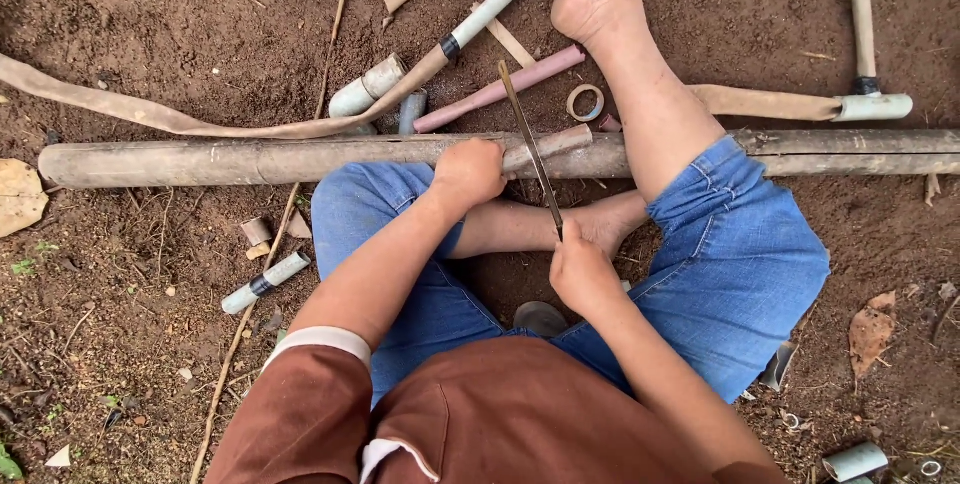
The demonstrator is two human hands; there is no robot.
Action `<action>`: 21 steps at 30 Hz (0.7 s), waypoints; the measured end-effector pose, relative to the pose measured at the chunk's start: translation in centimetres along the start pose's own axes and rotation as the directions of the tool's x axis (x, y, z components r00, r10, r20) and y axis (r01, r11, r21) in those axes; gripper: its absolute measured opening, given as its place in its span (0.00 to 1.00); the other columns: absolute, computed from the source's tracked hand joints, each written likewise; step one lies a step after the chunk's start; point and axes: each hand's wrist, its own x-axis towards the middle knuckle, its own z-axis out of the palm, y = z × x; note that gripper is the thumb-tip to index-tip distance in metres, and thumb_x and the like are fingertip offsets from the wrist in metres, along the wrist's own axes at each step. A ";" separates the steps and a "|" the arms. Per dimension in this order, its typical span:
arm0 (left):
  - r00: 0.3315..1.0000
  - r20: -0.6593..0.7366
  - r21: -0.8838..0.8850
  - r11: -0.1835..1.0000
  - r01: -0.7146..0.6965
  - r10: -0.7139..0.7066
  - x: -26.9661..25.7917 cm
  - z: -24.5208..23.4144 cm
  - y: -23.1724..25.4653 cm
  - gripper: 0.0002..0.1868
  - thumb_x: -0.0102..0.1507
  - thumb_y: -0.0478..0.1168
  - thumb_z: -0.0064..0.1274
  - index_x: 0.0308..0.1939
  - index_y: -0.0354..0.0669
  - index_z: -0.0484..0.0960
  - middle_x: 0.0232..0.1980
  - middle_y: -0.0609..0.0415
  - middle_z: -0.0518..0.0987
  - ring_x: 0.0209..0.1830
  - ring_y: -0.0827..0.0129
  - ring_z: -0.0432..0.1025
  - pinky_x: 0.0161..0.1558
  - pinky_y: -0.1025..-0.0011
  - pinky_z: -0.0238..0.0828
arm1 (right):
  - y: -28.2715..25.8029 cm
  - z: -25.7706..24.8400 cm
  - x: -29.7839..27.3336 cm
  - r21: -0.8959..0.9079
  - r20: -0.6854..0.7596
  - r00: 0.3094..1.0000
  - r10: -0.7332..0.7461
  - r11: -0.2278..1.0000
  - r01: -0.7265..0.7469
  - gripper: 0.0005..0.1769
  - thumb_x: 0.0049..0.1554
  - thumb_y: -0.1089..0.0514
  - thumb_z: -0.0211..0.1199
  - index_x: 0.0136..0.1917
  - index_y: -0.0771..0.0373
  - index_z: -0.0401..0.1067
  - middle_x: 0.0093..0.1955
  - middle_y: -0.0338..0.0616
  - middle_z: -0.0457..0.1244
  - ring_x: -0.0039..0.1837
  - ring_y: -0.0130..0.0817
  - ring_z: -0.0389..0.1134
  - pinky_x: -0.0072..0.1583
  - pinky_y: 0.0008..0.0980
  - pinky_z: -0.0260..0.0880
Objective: The person sits on the ground and uses a hand saw to cut a piece of wood resting between their legs. They hold the wood steady with one hand while sawing with the other, surrounded by various pipes and debris.
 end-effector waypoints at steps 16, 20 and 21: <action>1.000 -0.002 -0.013 1.000 -0.015 0.015 0.7 0.9 -0.5 0.18 0.59 0.42 0.57 0.47 0.34 0.90 0.45 0.37 0.88 0.51 0.41 0.84 0.52 0.46 0.83 | -1.1 -1.0 -0.4 -0.040 -0.012 1.000 0.002 0.999 -0.002 0.15 0.70 0.58 0.43 0.63 0.70 0.61 0.37 0.68 0.69 0.43 0.64 0.77 0.44 0.55 0.79; 1.000 -0.012 -0.003 1.000 -0.015 0.015 0.4 0.8 -0.3 0.18 0.59 0.43 0.59 0.47 0.34 0.90 0.45 0.37 0.88 0.51 0.42 0.84 0.53 0.46 0.83 | -2.8 -2.3 4.1 -0.054 -0.022 0.999 -0.027 0.998 0.026 0.16 0.70 0.59 0.42 0.65 0.72 0.59 0.39 0.66 0.69 0.45 0.63 0.76 0.47 0.57 0.80; 1.000 -0.014 0.000 1.000 -0.012 0.012 0.0 0.5 -0.2 0.18 0.59 0.42 0.58 0.47 0.33 0.90 0.45 0.37 0.89 0.51 0.43 0.84 0.53 0.48 0.83 | -3.3 -2.5 5.3 -0.079 -0.026 0.999 -0.042 0.996 0.040 0.16 0.70 0.58 0.42 0.63 0.72 0.59 0.40 0.69 0.69 0.47 0.68 0.76 0.49 0.62 0.78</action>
